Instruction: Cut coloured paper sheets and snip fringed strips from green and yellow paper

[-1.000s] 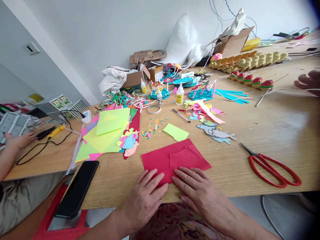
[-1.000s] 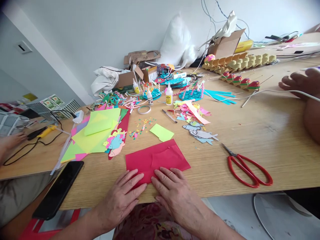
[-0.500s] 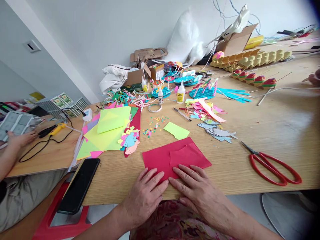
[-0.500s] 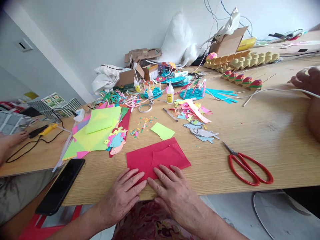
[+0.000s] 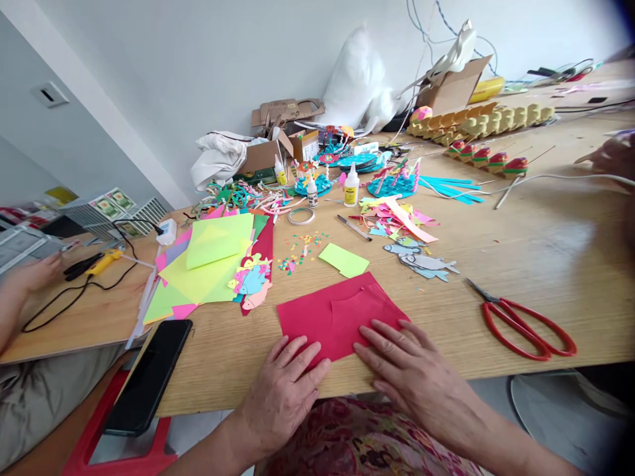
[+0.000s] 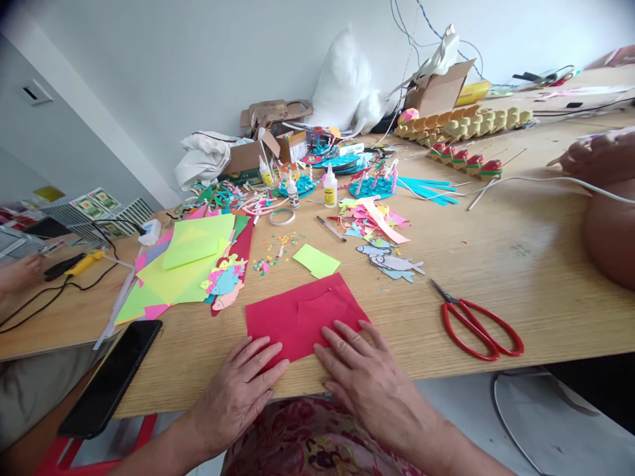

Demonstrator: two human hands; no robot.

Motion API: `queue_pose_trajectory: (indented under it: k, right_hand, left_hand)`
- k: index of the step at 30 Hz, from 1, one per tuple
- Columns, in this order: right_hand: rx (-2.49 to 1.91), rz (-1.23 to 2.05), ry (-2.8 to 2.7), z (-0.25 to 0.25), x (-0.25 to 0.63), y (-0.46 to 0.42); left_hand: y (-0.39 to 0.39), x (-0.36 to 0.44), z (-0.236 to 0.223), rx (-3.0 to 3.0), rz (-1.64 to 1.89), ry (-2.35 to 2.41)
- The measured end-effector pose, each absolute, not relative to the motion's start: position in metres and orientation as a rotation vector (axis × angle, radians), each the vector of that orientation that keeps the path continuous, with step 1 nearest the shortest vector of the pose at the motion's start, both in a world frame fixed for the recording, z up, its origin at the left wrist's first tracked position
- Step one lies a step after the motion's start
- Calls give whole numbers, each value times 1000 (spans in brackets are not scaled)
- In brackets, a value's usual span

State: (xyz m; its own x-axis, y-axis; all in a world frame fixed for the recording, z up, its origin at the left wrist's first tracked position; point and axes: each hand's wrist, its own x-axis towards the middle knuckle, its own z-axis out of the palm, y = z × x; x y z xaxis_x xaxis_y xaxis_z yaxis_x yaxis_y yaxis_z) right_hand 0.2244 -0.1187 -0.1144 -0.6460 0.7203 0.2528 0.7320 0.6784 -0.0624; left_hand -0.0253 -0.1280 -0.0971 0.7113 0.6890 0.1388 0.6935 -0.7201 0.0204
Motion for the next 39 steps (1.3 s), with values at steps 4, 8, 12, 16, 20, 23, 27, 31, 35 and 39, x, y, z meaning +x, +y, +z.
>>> queue_pose_trajectory:
  k: [4,8,12,16,20,23,27,31,35,39]
  right_hand:
    - [-1233,-188,-2642,-117,261,-114]
    - [-1285,-269,-2638,-122,278,-115]
    - [-1310,-288,-2625,-124,281,-116]
    - [-1323,-286,-2637,-125,278,-114]
    - [-1293,-262,-2632,-126,280,-113]
    - [-1336,-218,-2574,-122,280,-115]
    - [-1231,-171,-2560,-102,252,-123]
    - [-982,88,-2729,-90,198,-132]
    - [-1051,194,-2713,-98,178,-131]
    - [-1147,-6,-2699,-112,210,-126]
  left_hand:
    - [-128,-26,-99,-2865,-241,-1136]
    - [-130,-34,-100,-2816,-286,-1084]
    - [-136,-51,-101,-2762,-233,-1043]
    - [-144,-67,-101,-2706,-199,-1034]
    - [-149,-74,-99,-2685,-183,-1040]
    - [-149,-72,-92,-2689,-197,-1059]
    - [-142,-55,-80,-2715,-255,-1045]
    - [-136,-34,-83,-2817,-258,-971]
    - [-137,-30,-100,-2828,-233,-932]
    - [-137,-36,-109,-2814,-234,-908]
